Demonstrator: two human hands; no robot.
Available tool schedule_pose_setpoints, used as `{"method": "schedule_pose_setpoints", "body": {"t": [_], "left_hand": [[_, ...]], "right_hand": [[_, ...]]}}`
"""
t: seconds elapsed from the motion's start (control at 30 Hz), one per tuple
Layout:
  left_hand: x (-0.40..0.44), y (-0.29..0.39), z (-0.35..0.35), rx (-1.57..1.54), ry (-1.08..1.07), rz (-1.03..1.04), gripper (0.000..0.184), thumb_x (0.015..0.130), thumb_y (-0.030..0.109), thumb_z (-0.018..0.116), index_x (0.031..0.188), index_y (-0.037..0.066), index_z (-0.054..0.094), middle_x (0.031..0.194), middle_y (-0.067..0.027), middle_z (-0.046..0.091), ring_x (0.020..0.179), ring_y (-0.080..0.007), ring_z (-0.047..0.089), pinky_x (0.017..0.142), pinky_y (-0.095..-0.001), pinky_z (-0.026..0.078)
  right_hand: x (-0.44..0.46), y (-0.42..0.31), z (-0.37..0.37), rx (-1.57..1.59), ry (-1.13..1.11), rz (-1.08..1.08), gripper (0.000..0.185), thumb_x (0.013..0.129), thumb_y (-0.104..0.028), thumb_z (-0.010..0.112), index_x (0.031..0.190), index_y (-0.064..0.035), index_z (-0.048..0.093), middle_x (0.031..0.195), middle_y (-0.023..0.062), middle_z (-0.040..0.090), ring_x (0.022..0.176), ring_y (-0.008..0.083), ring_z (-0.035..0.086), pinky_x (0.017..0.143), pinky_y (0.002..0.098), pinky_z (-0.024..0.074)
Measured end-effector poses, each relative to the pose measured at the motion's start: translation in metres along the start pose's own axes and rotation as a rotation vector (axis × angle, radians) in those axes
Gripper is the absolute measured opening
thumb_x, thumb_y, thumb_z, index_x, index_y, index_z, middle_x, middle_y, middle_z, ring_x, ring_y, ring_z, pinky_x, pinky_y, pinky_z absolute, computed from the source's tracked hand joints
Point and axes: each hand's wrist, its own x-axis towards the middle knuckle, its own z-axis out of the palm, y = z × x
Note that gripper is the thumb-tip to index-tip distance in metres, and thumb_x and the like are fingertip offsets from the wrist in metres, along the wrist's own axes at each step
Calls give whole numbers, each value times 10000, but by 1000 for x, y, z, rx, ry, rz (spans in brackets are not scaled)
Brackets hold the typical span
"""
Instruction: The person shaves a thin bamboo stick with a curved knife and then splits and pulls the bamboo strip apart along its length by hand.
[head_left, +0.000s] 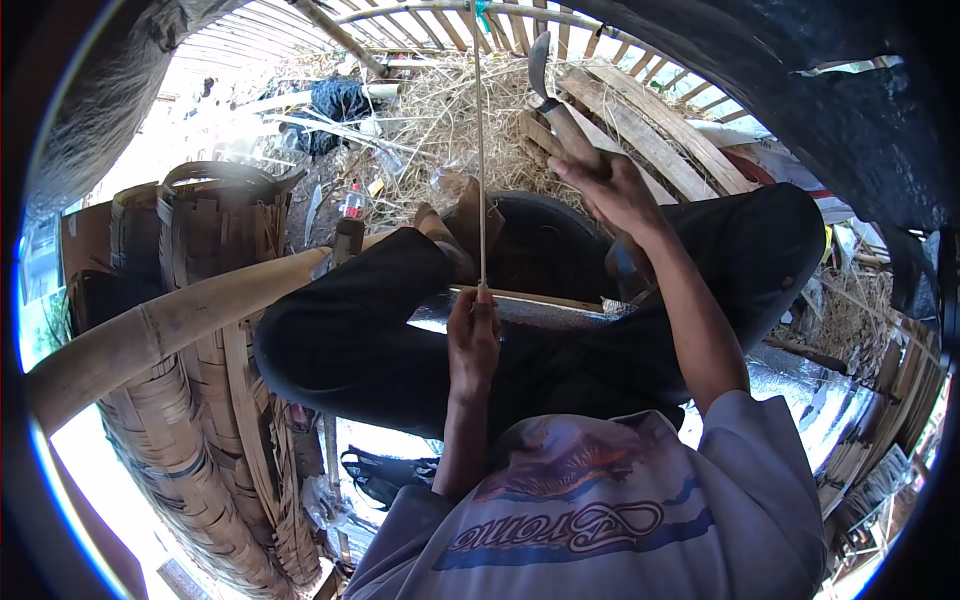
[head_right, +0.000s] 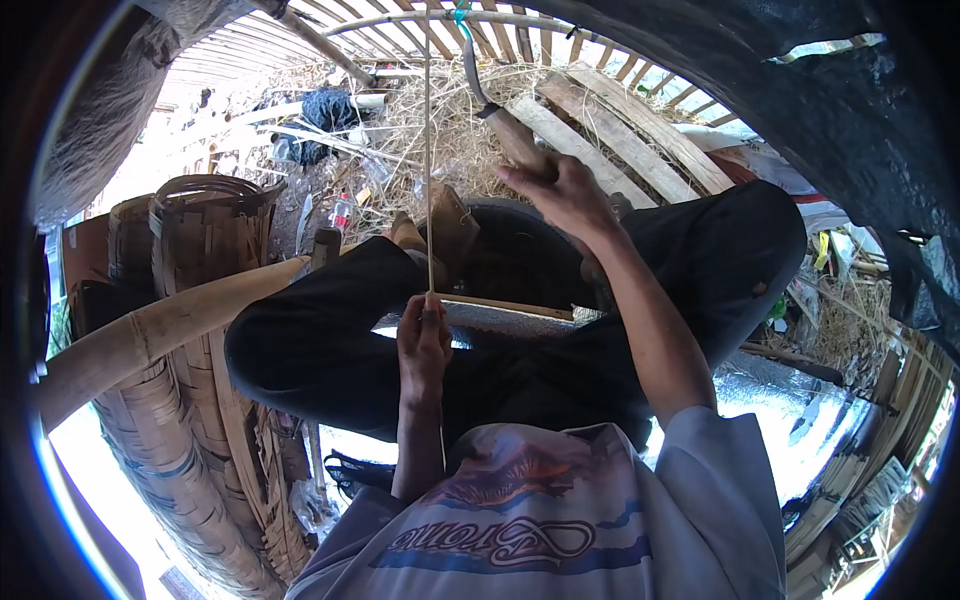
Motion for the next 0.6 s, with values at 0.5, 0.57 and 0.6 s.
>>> {"method": "schedule_pose_setpoints", "body": {"t": [0.5,0.57,0.6], "left_hand": [[-26,9,1,-90,-158,-11,156,996,200,500,1042,52,524,656,56,430,523,-7,365,450,-181,303],[-43,13,-6,-90,-191,-141,177,995,193,501,1092,47,524,649,60,425,534,-4,364,460,-181,305],[-52,16,-8,-91,-187,-144,177,995,193,501,1092,47,524,649,60,425,534,-4,364,460,-181,305]], "right_hand": [[-14,-19,60,537,-301,26,189,849,-179,685,778,-29,594,582,8,539,458,73,500,426,233,392],[-9,-21,58,568,-265,43,186,845,-174,684,775,-28,594,590,14,546,467,77,509,430,234,400],[-7,-22,56,599,-247,39,184,845,-174,683,785,-24,595,598,17,551,472,81,514,433,235,406]]}}
